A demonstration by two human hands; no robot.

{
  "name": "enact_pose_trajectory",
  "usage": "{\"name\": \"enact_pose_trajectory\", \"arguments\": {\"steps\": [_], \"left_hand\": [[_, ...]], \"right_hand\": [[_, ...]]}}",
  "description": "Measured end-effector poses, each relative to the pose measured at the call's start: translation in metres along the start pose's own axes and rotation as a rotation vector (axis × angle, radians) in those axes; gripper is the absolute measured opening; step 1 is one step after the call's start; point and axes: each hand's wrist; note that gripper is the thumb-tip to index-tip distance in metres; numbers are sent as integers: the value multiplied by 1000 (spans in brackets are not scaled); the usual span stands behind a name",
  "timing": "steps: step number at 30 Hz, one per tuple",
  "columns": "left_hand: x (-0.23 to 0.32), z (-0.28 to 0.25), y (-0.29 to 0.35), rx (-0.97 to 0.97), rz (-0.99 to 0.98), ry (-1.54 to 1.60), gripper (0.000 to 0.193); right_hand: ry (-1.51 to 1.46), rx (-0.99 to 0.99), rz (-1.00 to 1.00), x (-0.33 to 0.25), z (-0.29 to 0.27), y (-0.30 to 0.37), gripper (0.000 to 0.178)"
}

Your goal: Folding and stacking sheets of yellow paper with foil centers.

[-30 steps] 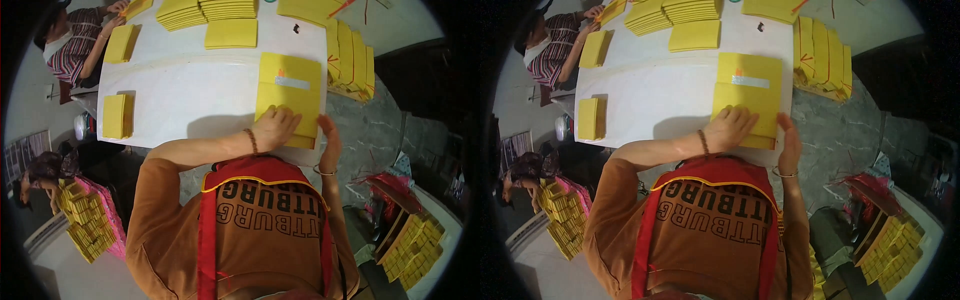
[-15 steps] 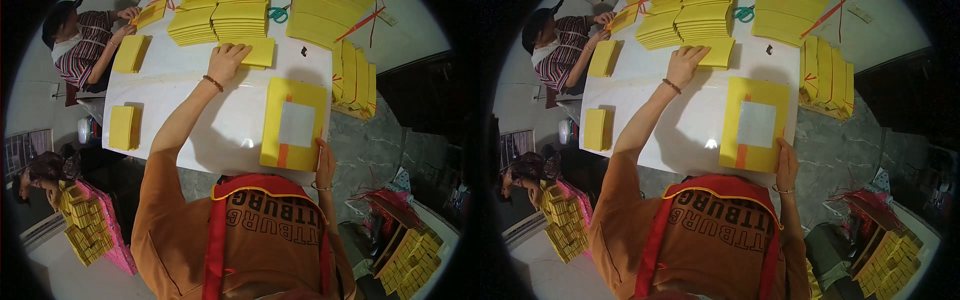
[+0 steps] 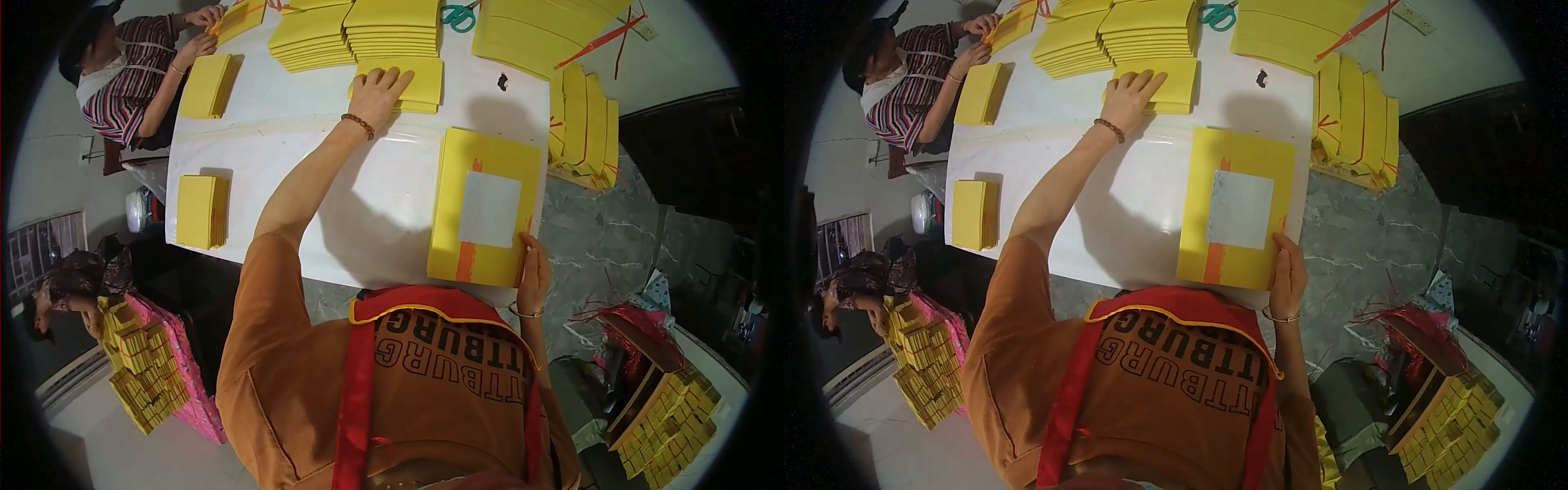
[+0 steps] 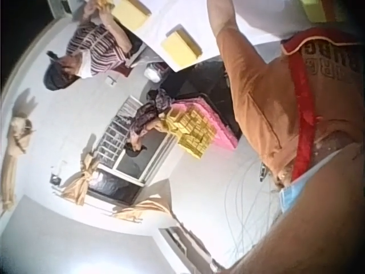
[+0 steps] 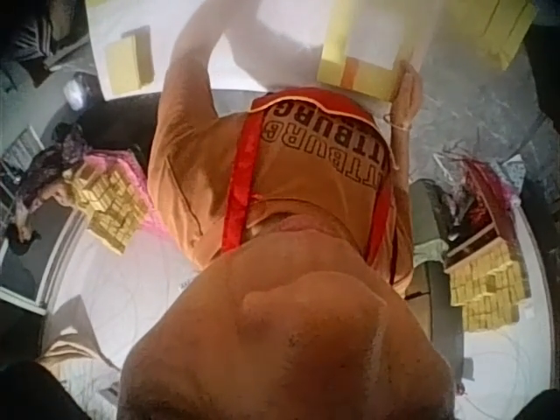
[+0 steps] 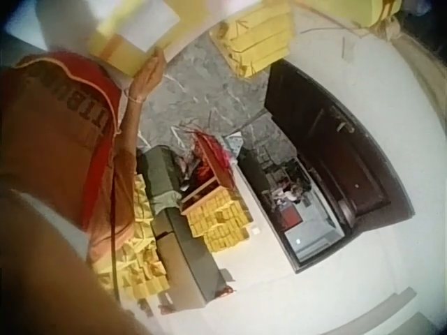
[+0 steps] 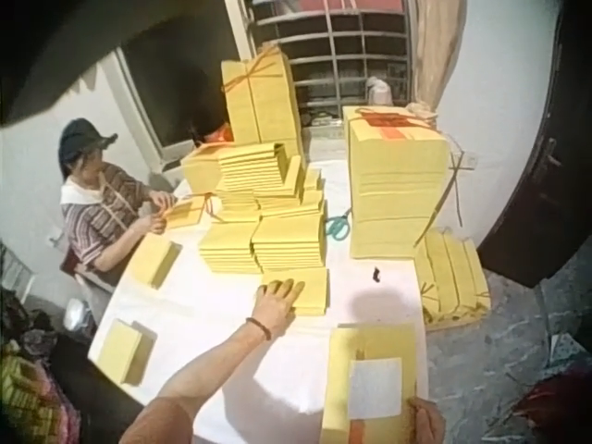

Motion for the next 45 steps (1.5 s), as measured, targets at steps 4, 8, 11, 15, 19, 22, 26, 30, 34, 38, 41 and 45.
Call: {"name": "enact_pose_trajectory", "arguments": {"steps": [4, 8, 11, 15, 19, 22, 26, 30, 34, 38, 41, 45], "left_hand": [[-2, 11, 7, -155, 4, -24, 60], [-4, 3, 6, -320, 1, -45, 66], [0, 8, 7, -367, -31, -158, 70], [3, 5, 4, -446, -39, -186, 68], [-3, 0, 2, -410, -6, -163, 68], [-4, -4, 3, -348, -10, -152, 71], [15, -27, 18, -94, 8, 14, 59], [81, -80, 65, -252, 147, 519, 45], [127, -125, 133, -308, 429, 507, 41], [136, -140, 153, -331, 336, 455, 56], [138, -137, 154, -332, 379, 426, 54], [139, -140, 150, -339, 500, 408, 48]], "right_hand": [[52, -34, -12, -4, 0, -2, 29], [31, -10, -3, -3, 1, 1, 29], [26, -9, 4, -1, 1, 0, 28], [59, -45, 0, -2, -2, -1, 26], [140, -39, -150, 0, -1, -4, 25], [248, -94, -244, -7, -2, -8, 24], [303, -123, -364, -9, -5, -10, 23], [291, -138, -399, 3, -3, -10, 19], [239, -103, -284, 4, -4, -12, 14], [152, -145, -268, 5, -5, -19, 13], [119, -127, -278, 12, -6, -19, 14], [-4, -108, -195, 16, -9, -16, 15]]}}
Point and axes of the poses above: each hand's wrist, its own y-axis away from the middle knuckle, its own z-axis out of the palm, x = y × z, and after that the axes turned 15 degrees about -z, right-handed
